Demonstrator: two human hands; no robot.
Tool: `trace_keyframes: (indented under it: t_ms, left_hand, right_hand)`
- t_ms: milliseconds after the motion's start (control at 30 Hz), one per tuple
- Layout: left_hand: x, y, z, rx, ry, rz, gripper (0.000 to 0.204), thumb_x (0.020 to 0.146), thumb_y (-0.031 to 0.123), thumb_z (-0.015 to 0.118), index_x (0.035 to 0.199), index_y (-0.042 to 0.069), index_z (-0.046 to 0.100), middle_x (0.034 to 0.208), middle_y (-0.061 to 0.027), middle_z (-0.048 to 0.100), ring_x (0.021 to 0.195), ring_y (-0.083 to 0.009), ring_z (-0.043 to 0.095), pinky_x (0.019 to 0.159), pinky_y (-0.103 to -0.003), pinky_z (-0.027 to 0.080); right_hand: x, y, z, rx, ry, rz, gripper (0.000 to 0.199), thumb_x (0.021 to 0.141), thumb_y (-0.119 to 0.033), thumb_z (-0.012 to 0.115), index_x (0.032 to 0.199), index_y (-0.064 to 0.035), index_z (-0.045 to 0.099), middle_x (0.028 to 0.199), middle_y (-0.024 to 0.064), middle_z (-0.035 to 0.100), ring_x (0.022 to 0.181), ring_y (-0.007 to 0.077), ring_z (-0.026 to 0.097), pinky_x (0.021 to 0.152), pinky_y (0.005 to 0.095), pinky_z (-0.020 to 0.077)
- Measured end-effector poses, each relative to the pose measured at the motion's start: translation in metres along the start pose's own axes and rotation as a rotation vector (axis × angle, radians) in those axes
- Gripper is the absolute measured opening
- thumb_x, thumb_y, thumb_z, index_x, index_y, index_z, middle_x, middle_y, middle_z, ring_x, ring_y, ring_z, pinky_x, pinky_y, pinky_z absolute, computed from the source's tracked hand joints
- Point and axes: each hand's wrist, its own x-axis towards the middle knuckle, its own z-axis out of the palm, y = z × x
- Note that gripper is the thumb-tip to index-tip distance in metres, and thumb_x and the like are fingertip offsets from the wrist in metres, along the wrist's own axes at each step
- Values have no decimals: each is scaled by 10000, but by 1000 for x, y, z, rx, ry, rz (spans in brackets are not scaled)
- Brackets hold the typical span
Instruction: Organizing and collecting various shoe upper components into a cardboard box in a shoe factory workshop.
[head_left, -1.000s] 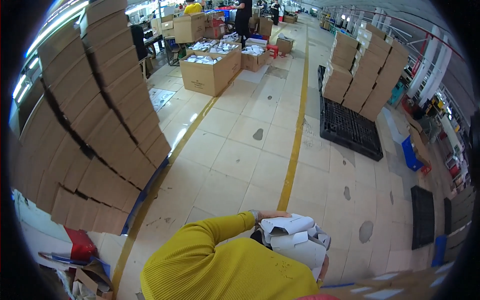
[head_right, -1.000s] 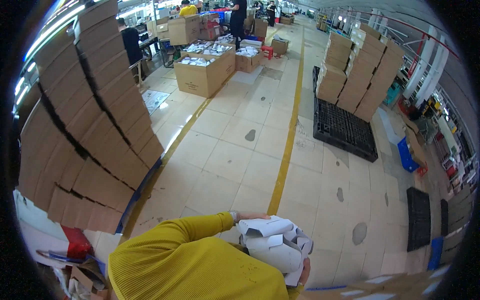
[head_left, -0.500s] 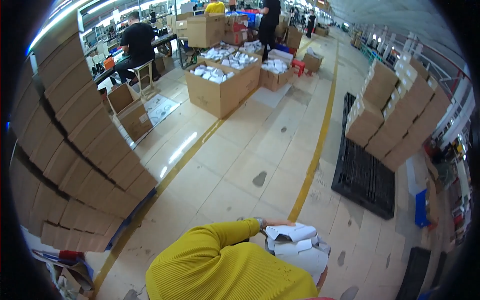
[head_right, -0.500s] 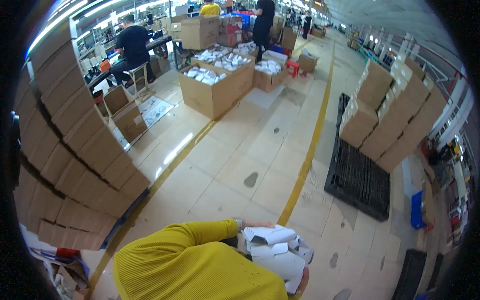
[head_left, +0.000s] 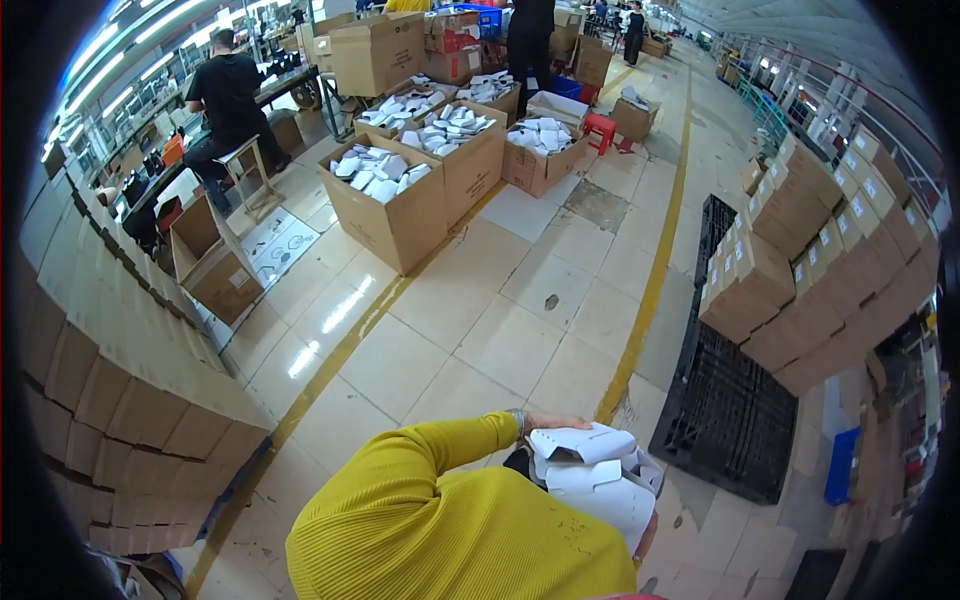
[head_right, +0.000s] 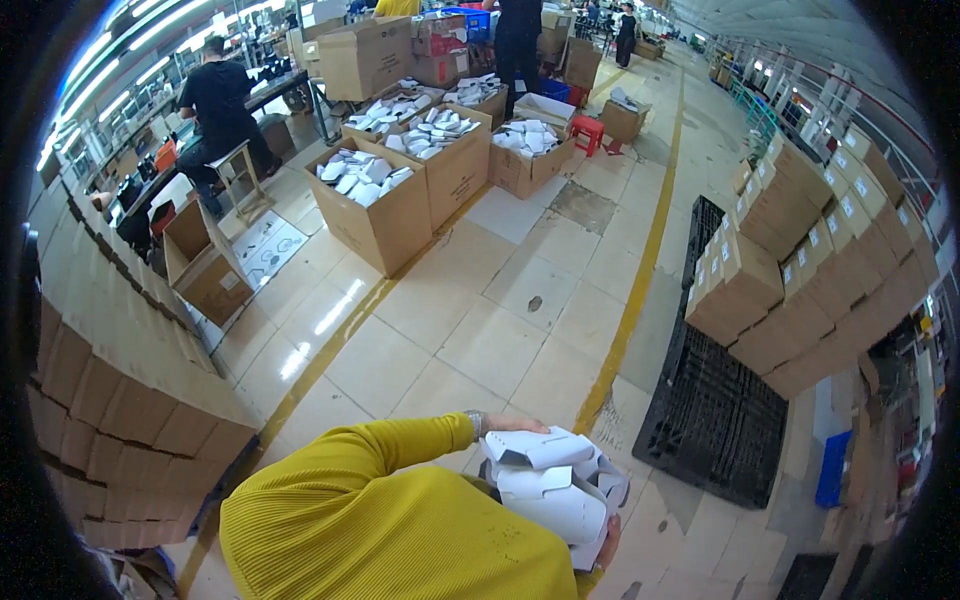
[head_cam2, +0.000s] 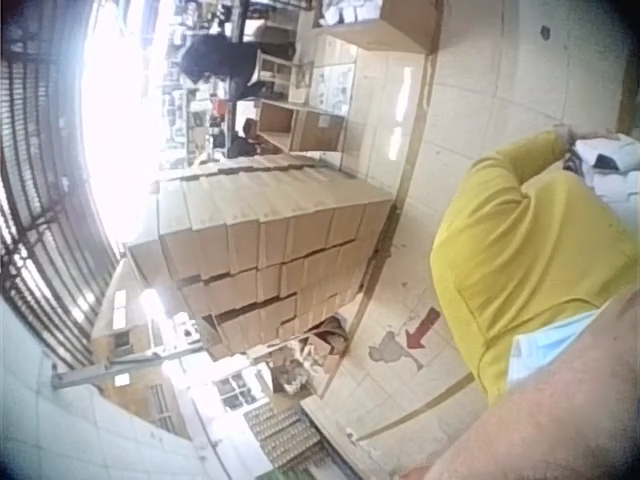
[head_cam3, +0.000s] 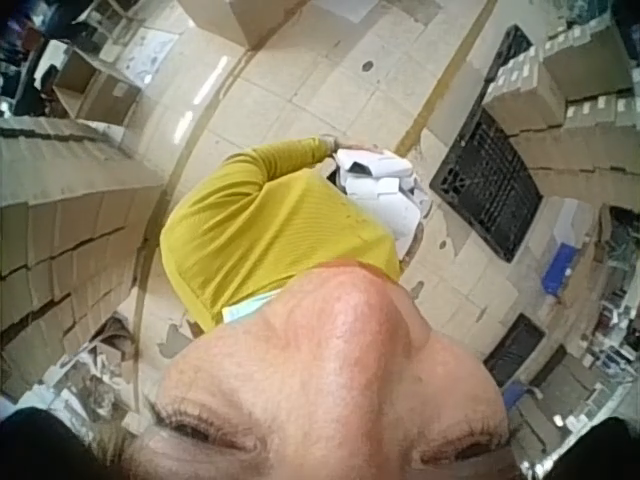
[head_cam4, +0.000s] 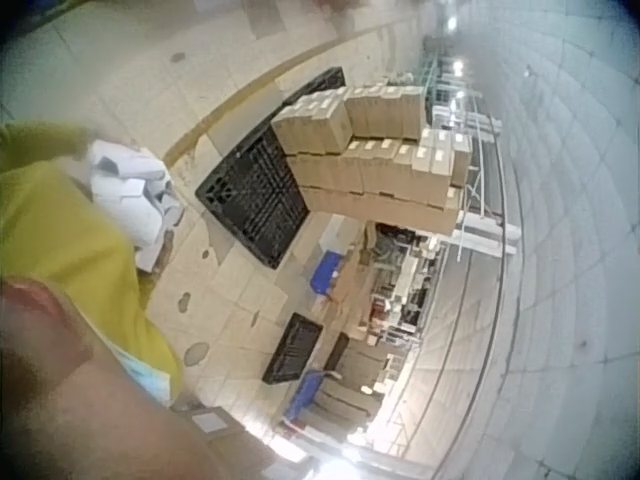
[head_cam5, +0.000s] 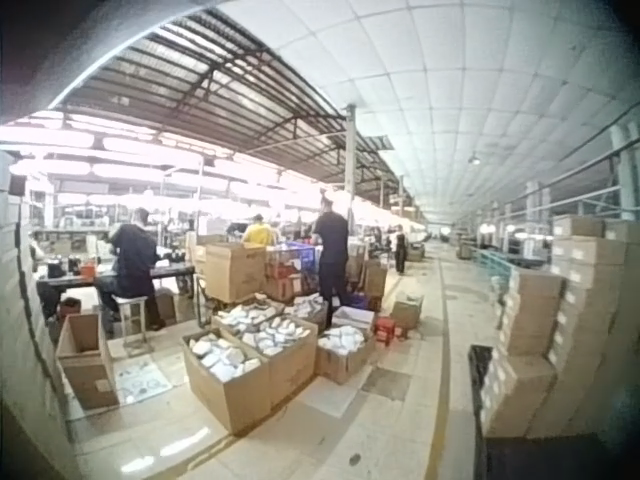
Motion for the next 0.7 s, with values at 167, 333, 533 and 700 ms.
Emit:
trace_keyframes:
  t_ms: [167,333,533,700]
  left_hand:
    - [59,130,-70,-18,49,20,609,803,499,607,1215,58,517,1071,-49,617,861,-102,610,758,-247,508]
    - [88,242,-114,-40,76,21,640,790,516,611,1223,55,509,1102,-50,603,894,-118,601,775,-254,502]
    - [138,383,-217,22,65,-50,648,792,518,600,1245,67,495,1122,-59,601,900,-117,607,785,-272,505]
    - [184,511,-270,86,23,-102,665,796,525,588,1257,59,477,1132,-59,591,919,-128,598,803,-271,497]
  right_hand:
    - [183,-81,4,-271,-42,-43,528,805,-436,524,1145,-33,506,1035,137,607,863,281,611,744,407,513]
    - [314,-137,43,-331,-18,47,487,790,-412,540,1099,-36,524,953,126,619,830,266,603,733,393,511]
    - [471,-155,79,-84,-96,70,519,782,-408,557,1143,-37,515,1009,140,620,895,280,602,784,397,508]
    - [569,-194,136,-132,-119,-56,534,780,-405,564,1164,-37,507,1032,143,616,910,287,601,793,403,506]
